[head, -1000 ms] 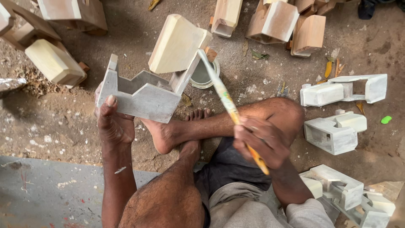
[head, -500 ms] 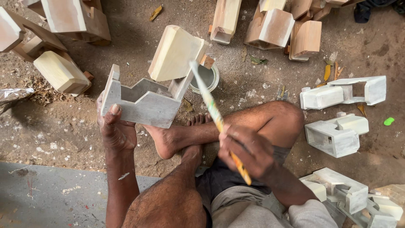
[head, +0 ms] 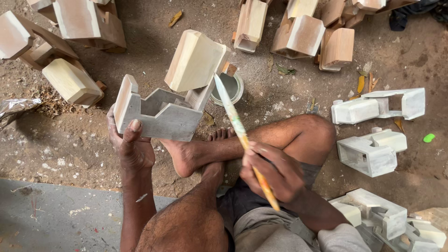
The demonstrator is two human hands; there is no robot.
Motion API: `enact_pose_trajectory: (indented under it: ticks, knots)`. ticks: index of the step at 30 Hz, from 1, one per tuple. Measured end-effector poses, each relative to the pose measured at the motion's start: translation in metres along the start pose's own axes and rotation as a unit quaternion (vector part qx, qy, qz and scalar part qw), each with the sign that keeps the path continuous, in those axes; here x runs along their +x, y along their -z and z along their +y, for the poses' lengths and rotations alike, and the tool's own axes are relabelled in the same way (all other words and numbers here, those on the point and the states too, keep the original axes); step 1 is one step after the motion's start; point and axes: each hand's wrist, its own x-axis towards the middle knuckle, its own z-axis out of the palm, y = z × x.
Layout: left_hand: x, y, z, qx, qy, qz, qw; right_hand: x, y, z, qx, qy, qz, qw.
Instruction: The person paints small wooden blocks white using a paintbrush. They hold each block in one hand and apply paint with the other, repeatedly dipping the brush into a paint can to reload. The person rotates the blocks to cover all sides and continues the process for multiple pieces.
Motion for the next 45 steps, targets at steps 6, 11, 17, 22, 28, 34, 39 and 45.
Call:
enact_pose_trajectory:
  ticks: [6, 11, 17, 22, 28, 34, 39, 45]
  knots:
    - [-0.002, -0.002, -0.002, 0.01, -0.004, 0.002, 1.0, 0.012, -0.002, 0.009, -0.066, 0.025, 0.013, 0.997]
    - [-0.003, -0.003, 0.001, 0.007, -0.008, 0.008, 1.0, 0.008, -0.002, -0.003, -0.012, -0.001, 0.002, 1.0]
    - [-0.003, -0.003, 0.001, 0.008, -0.005, -0.004, 1.0, 0.008, -0.012, 0.017, -0.023, -0.025, 0.041, 0.999]
    - [-0.004, -0.002, 0.001, 0.012, -0.007, -0.005, 1.0, 0.004, -0.017, 0.001, 0.006, -0.001, 0.011, 1.0]
    - [-0.008, 0.001, -0.001, 0.112, -0.064, -0.001, 0.992, 0.007, 0.015, 0.006, -0.037, -0.044, 0.007, 0.998]
    - [-0.013, 0.001, 0.003, 0.107, -0.07, -0.001, 0.992, 0.022, 0.01, 0.004, -0.02, -0.064, 0.028, 0.997]
    - [-0.016, 0.0, 0.002, 0.145, -0.099, -0.015, 0.984, 0.033, 0.008, 0.006, -0.073, -0.013, 0.026, 0.997]
    - [-0.017, 0.003, 0.001, 0.18, -0.118, -0.027, 0.976, 0.024, -0.001, 0.004, 0.002, -0.045, -0.013, 0.999]
